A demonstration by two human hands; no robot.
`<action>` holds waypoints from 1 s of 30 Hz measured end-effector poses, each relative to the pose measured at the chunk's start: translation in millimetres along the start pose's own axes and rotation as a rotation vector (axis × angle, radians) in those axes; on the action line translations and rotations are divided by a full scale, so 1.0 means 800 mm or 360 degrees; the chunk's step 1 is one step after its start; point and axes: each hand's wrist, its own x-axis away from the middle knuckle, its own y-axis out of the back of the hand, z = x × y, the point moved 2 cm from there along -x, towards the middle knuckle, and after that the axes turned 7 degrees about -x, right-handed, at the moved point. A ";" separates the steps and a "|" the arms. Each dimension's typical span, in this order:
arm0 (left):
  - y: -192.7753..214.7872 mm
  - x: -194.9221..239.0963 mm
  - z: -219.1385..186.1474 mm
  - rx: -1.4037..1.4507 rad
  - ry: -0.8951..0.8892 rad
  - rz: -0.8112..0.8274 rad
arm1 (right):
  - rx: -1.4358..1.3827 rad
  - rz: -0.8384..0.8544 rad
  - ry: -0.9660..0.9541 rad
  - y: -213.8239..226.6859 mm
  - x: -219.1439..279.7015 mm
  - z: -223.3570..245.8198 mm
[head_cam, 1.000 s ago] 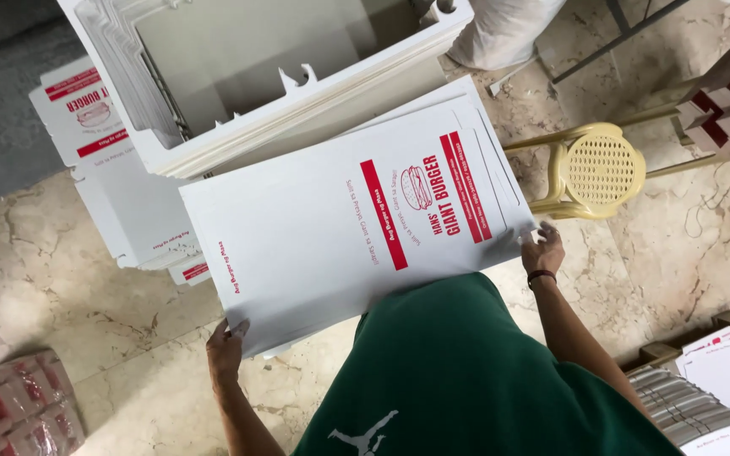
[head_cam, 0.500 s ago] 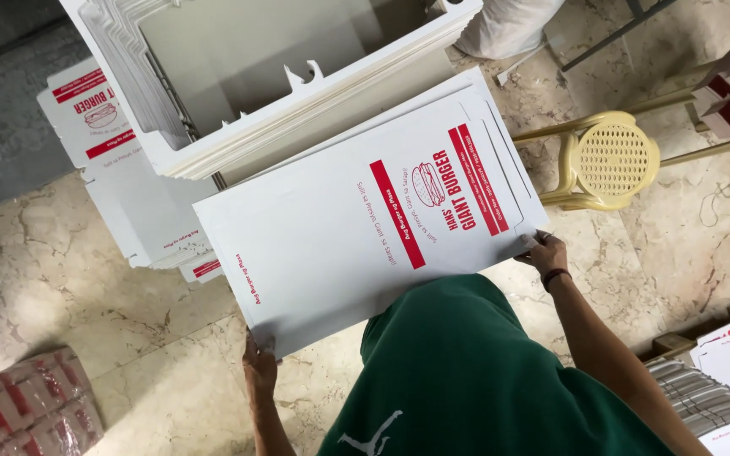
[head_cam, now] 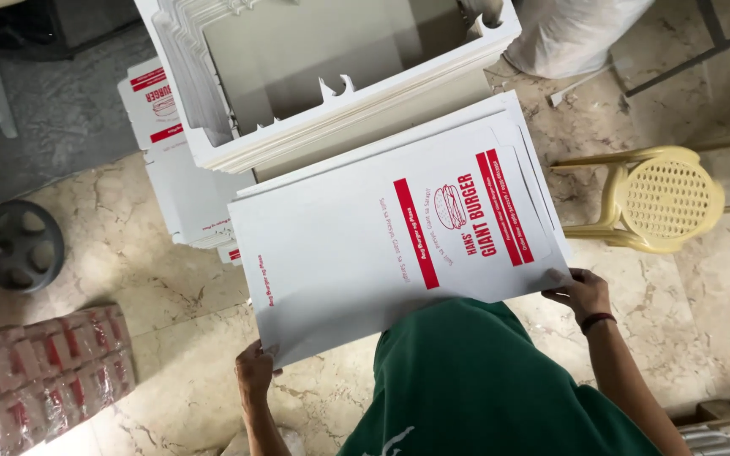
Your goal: Manually punching out pre-cut burger box shapes from corrugated cardboard sheets using a plastic template.
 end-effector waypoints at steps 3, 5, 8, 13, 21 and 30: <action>-0.031 -0.019 0.025 0.0111 0.0152 0.0071 | -0.0115 0.0194 -0.0104 0.012 -0.030 -0.002; -0.047 -0.031 0.047 0.0227 0.0233 0.0102 | -0.0161 0.0302 -0.0195 0.013 -0.037 0.004; -0.049 -0.036 0.053 0.0417 0.0271 0.0122 | 0.0145 0.0399 -0.0196 0.003 -0.039 0.026; -0.039 0.003 0.039 0.0431 0.0396 0.0117 | 0.0745 0.0429 0.0461 -0.002 0.000 0.056; -0.096 -0.004 0.084 0.0958 0.0171 0.0081 | 0.0454 0.0305 0.0080 -0.020 -0.084 0.018; -0.084 -0.023 0.099 0.0897 0.0083 -0.0213 | 0.0409 0.0289 0.0210 -0.020 -0.068 0.000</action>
